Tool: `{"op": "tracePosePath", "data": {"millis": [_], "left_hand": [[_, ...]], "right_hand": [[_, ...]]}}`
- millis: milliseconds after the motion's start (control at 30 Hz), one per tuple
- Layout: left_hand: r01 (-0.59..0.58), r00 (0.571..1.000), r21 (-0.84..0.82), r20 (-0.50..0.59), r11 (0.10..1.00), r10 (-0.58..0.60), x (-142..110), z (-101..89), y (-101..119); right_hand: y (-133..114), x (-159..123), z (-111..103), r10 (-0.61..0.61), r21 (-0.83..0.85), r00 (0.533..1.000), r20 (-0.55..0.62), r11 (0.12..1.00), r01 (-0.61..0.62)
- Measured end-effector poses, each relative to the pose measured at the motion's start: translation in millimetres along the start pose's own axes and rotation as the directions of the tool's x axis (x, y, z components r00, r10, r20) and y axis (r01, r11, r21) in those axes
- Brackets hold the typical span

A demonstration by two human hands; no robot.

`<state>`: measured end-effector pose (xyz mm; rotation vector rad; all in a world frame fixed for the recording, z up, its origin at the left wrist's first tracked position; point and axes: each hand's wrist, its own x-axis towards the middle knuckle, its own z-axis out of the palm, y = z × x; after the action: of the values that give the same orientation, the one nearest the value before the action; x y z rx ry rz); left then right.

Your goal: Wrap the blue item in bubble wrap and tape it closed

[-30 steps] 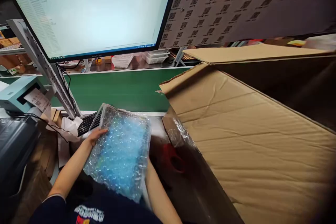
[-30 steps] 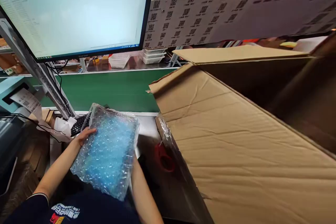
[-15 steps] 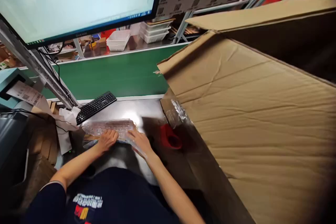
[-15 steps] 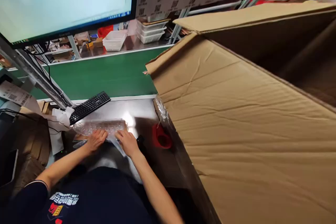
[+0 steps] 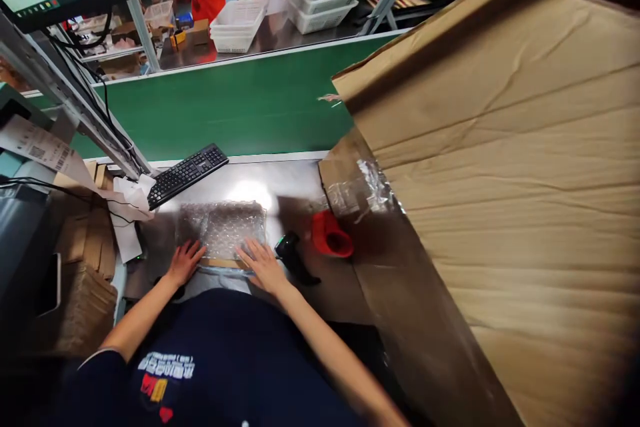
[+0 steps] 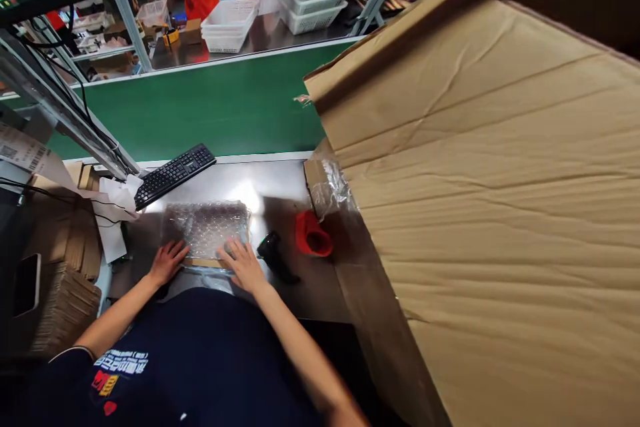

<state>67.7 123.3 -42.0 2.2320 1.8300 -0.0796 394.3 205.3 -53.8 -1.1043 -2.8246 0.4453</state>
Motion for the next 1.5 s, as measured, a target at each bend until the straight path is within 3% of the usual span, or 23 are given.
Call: {"op": "tracePosePath", "data": {"millis": [67,167,433,600,767,933,1200,1300,1400,1500], "left_hand": [[-0.025,1.0,-0.044,-0.012,0.999,0.025,3,4.9,4],[-0.017,0.999,-0.105,-0.037,0.994,0.013,5,7.6,9],[-0.088,0.996,-0.125,0.008,0.988,0.09,-1,-13.6,-14],[-0.071,0.997,-0.292,-0.008,0.954,0.072,-2,-5.5,-18],[-0.037,0.998,-0.395,-0.061,0.918,0.014,-2,5.3,-12],[0.013,0.994,-0.412,-0.092,0.911,-0.056,-1,3.2,-13],[-0.156,0.986,-0.348,-0.104,0.924,0.127,-5,0.5,-2],[-0.2,0.979,-0.392,-0.043,0.898,0.2,-2,-6.1,3],[-0.177,0.979,-0.511,-0.006,0.841,0.203,5,-24.0,0],[-0.128,0.986,-0.62,0.003,0.774,0.165,15,-55.3,-3]], "right_hand": [[4,5,-1,-0.058,-0.001,0.998,0.029,0.998,0.058],[6,5,2,-0.051,0.021,0.997,0.049,0.999,0.05],[1,-11,30,-0.06,0.058,0.995,-0.085,0.996,0.065],[9,-12,38,-0.06,0.127,0.992,-0.107,0.989,0.074],[4,-18,48,-0.031,0.129,0.973,-0.227,0.99,0.061],[-2,-19,53,-0.046,0.101,0.932,-0.361,0.991,0.088],[-15,-16,45,-0.023,0.169,0.95,-0.312,0.982,0.079],[-16,-13,36,-0.017,0.223,0.957,-0.291,0.971,0.085],[-12,-6,20,0.037,0.33,0.961,-0.275,0.942,0.058],[-7,4,-8,0.125,0.41,0.95,-0.285,0.912,0.003]]}}
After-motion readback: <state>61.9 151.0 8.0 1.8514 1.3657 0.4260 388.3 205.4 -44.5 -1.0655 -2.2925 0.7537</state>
